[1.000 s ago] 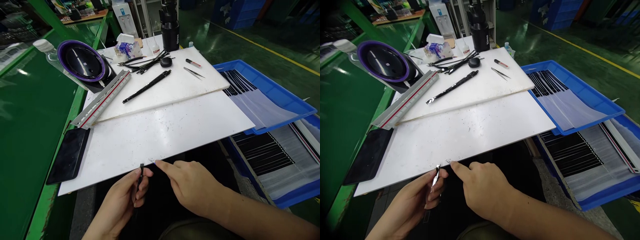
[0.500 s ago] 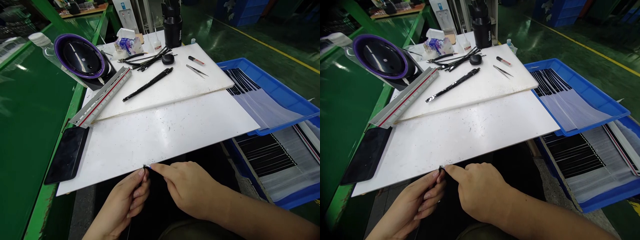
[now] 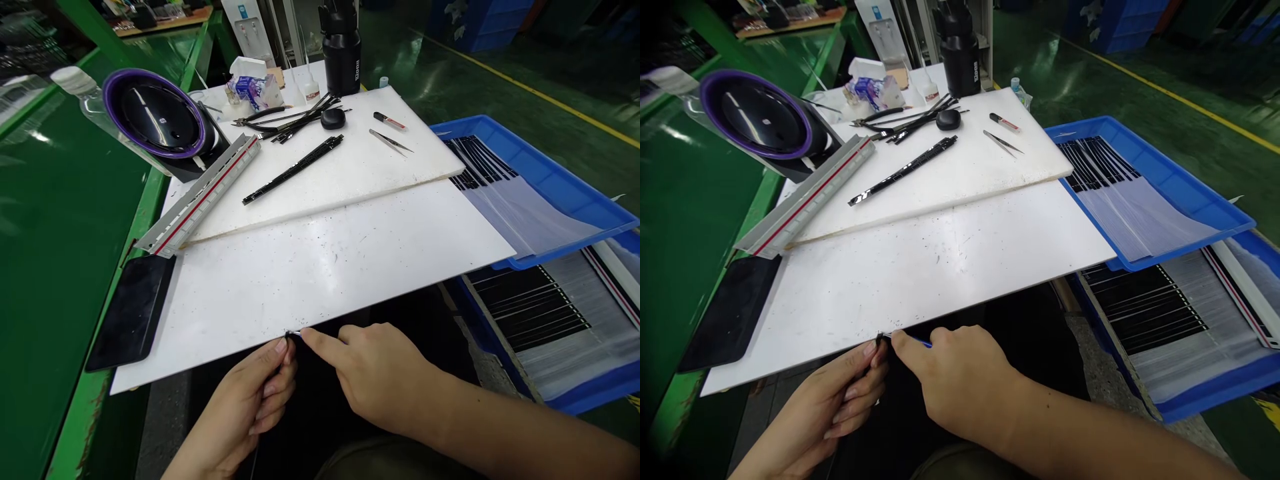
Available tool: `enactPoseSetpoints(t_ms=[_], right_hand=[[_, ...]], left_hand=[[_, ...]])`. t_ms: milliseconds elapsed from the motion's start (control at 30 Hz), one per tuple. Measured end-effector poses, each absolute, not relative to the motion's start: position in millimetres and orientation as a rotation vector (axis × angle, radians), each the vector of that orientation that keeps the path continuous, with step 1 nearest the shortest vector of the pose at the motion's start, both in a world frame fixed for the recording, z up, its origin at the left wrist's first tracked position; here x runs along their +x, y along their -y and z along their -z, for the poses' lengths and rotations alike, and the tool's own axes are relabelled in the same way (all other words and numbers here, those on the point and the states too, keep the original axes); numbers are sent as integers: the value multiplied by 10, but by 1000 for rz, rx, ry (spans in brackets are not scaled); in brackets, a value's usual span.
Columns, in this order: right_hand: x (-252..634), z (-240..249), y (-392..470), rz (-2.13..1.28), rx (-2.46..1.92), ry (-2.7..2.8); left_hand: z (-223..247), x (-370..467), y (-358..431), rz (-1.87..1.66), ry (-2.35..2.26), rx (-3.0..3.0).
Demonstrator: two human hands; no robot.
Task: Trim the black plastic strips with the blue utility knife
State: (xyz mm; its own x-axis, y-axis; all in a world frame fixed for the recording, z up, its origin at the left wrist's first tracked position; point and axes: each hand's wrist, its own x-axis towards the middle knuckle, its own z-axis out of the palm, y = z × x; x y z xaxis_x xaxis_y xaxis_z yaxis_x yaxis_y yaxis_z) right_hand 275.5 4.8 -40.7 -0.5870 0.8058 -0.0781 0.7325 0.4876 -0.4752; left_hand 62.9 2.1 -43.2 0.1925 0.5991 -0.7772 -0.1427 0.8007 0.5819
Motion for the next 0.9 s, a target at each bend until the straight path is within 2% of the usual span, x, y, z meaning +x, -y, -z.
enactPoseSetpoints(t_ms=[200, 467, 767, 900], right_hand=[[3022, 389, -159, -717, -1313, 2201], [3475, 575, -772, -162, -1313, 1973], [3526, 658, -818, -280, -1433, 1744], [3503, 632, -807, -168, -1398, 1753]], left_hand=[[239, 693, 85, -628, -1341, 498], [154, 775, 66, -725, -1240, 453], [198, 829, 34, -739, -1089, 321], [181, 851, 35, -758, -1034, 283]])
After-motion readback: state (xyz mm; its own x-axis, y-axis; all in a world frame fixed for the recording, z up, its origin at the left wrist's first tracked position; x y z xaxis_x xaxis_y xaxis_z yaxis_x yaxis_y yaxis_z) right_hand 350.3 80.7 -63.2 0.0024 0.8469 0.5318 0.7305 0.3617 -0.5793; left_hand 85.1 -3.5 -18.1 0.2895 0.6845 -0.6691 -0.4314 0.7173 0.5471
